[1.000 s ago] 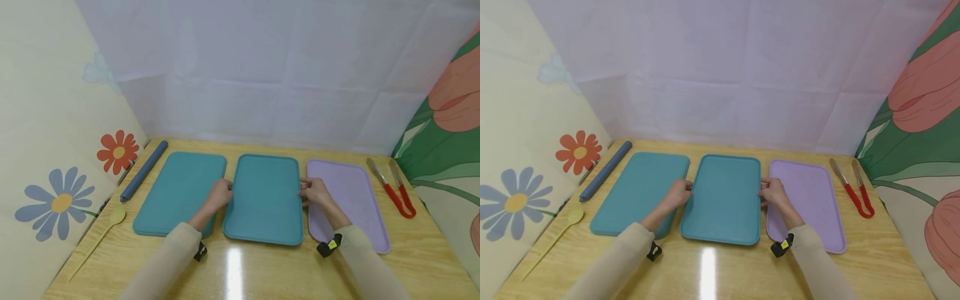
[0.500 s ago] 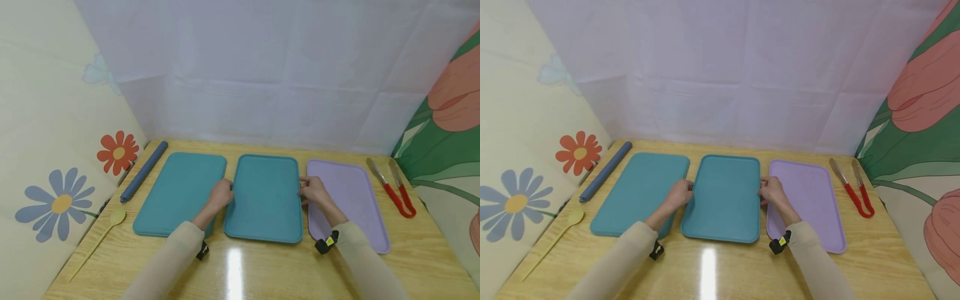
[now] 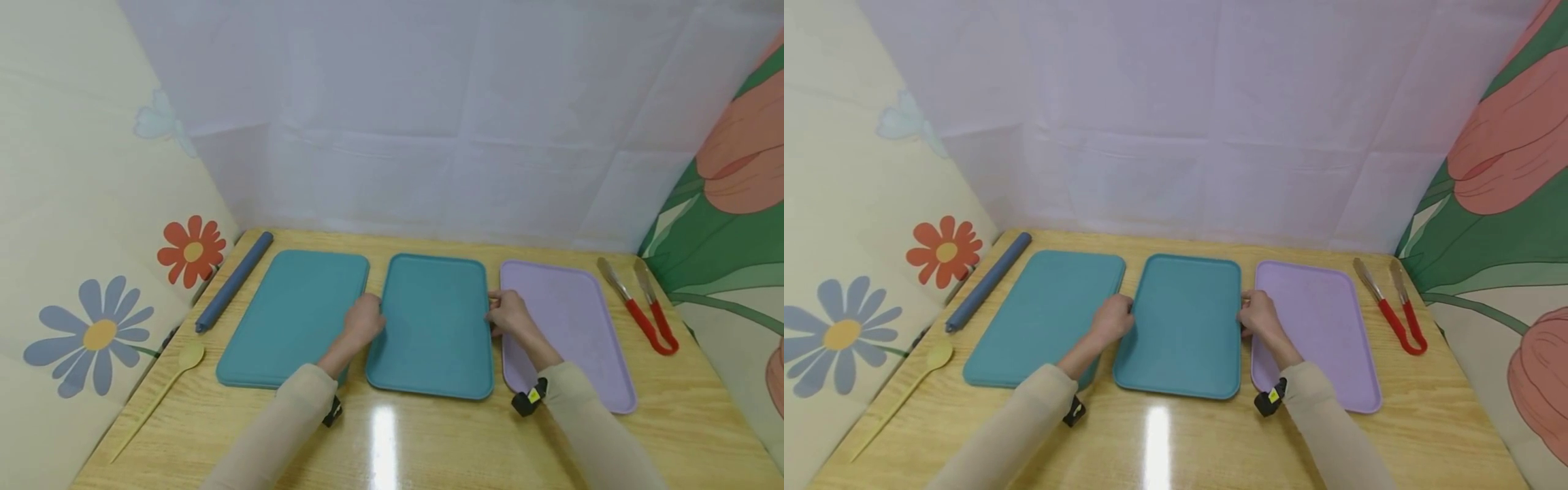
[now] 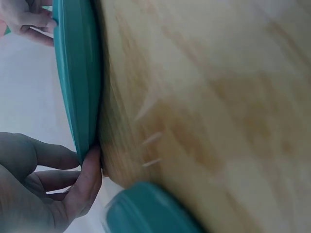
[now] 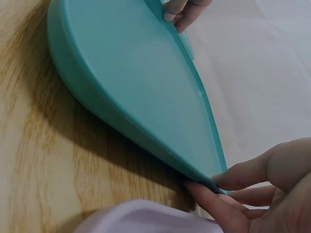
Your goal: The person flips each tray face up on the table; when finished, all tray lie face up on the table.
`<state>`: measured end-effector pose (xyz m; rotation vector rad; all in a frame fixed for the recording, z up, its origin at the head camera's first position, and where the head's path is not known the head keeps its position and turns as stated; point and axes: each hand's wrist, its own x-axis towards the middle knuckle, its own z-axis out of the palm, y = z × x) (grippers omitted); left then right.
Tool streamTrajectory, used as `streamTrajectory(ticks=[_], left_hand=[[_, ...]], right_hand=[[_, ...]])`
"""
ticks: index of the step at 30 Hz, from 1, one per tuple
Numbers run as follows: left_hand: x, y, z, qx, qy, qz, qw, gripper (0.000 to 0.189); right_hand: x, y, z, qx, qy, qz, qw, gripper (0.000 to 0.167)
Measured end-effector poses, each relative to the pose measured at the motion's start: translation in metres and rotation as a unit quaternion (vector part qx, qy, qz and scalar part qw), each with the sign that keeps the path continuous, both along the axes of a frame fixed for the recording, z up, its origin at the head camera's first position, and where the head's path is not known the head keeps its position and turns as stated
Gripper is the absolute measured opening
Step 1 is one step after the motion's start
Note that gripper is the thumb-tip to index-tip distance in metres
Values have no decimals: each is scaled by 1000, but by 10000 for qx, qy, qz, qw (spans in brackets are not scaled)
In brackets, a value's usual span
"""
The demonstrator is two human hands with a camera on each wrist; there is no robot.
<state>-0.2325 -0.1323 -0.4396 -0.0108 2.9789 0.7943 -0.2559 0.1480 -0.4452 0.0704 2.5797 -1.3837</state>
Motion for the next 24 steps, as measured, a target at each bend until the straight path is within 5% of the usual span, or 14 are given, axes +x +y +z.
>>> streamTrajectory(ticks=[24], left_hand=[[2, -1, -2, -62, 2, -94, 9999, 17]], right_hand=[[5, -6, 2, 1261, 862, 332, 9877, 55]])
